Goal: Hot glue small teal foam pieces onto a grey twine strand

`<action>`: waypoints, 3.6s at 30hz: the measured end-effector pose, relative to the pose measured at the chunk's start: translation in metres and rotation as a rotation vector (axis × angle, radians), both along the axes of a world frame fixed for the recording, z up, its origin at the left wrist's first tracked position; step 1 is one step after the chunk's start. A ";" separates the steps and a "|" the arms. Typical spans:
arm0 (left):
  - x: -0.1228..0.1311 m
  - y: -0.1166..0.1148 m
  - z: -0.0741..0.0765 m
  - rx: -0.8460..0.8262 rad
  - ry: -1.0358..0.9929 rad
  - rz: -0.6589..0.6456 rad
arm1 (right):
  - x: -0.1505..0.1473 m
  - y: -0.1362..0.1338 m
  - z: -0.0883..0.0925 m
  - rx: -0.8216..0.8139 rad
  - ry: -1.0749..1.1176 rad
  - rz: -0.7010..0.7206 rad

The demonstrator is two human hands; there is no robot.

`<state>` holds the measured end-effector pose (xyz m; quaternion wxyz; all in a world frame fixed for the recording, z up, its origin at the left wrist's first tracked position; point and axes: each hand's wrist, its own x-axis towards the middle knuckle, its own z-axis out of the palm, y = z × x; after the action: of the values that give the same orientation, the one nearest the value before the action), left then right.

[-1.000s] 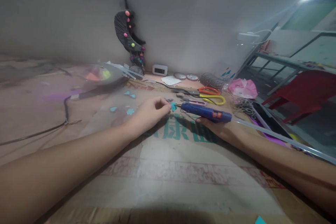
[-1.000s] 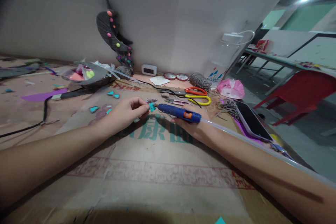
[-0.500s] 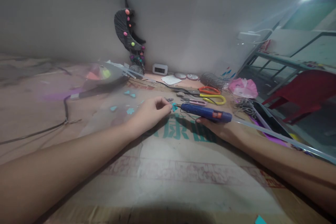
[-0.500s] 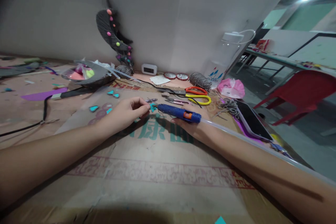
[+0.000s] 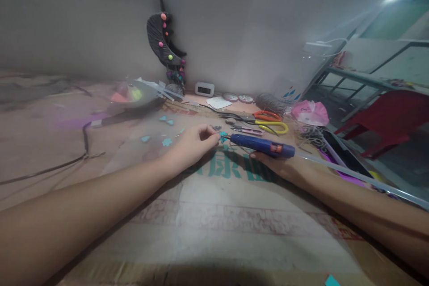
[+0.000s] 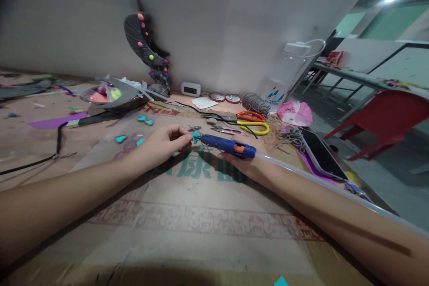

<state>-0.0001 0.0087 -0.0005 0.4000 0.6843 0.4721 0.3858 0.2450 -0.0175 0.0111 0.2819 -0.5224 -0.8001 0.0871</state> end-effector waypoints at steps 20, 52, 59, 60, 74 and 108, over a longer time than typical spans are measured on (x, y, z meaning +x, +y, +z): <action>0.001 0.001 0.000 -0.021 -0.067 0.001 | 0.002 -0.001 0.000 -0.018 0.002 -0.033; -0.001 0.008 0.000 -0.033 -0.278 0.088 | -0.002 0.174 0.030 -0.195 0.159 -0.298; -0.004 0.016 0.000 -0.010 -0.403 0.214 | 0.005 0.184 0.021 -0.211 0.044 -0.254; -0.004 0.017 -0.001 -0.009 -0.413 0.216 | 0.007 0.181 0.022 -0.198 0.029 -0.259; 0.000 0.014 -0.003 0.023 -0.312 0.115 | -0.045 0.062 0.014 -0.011 -0.184 0.154; 0.000 0.002 0.000 0.043 -0.070 -0.012 | -0.037 0.010 0.000 0.007 0.273 0.130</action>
<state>-0.0001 0.0106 -0.0008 0.4037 0.6816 0.4455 0.4171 0.2081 -0.0078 0.0114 0.3834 -0.4519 -0.7868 0.1726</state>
